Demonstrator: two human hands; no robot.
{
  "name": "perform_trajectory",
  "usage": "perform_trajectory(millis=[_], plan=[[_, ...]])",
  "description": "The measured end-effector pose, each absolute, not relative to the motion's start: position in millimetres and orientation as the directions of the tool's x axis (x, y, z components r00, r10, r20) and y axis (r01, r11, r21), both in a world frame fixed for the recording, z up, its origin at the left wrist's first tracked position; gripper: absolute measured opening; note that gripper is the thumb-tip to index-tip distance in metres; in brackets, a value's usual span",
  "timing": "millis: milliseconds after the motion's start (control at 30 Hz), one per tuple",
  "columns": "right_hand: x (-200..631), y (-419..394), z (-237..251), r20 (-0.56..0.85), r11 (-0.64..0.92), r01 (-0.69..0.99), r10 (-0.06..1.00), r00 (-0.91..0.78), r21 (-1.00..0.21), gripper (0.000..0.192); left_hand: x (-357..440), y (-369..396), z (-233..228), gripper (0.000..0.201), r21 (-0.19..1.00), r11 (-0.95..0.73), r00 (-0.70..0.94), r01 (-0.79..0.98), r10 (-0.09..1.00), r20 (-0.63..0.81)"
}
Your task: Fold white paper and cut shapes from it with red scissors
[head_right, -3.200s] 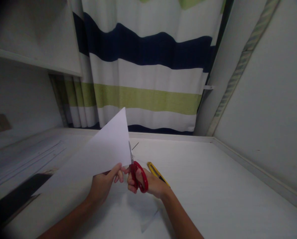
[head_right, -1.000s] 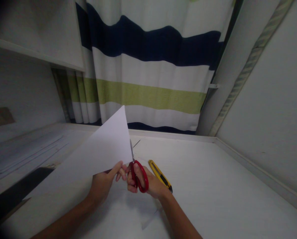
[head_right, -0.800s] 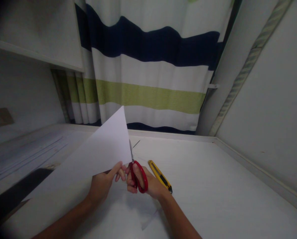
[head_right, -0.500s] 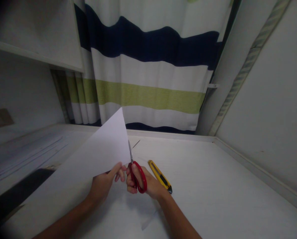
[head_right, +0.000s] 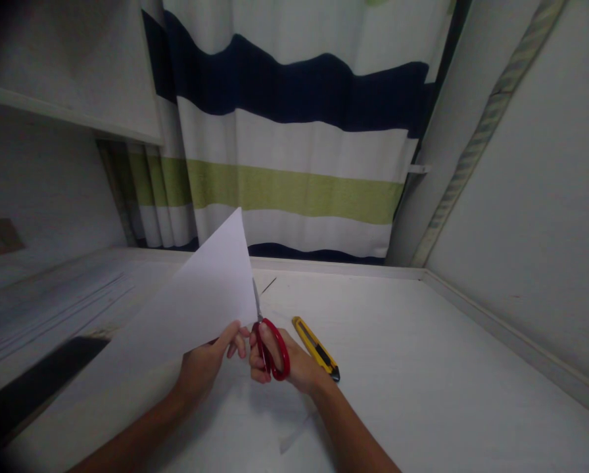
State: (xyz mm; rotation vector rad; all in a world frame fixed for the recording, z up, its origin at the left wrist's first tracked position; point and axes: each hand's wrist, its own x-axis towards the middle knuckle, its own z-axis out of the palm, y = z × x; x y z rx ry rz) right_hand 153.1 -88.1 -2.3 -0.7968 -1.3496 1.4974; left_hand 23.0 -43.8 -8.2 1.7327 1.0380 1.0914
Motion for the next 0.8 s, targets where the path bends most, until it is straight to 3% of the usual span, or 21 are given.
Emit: perform_trajectory(millis=[800], plan=[[155.0,-85.5,-12.0,0.062,-0.001,-0.226,0.96,-0.273,-0.974,0.034,23.2,-44.8,-5.3,0.03,0.932,-0.319,0.281,0.171,0.923,0.264]])
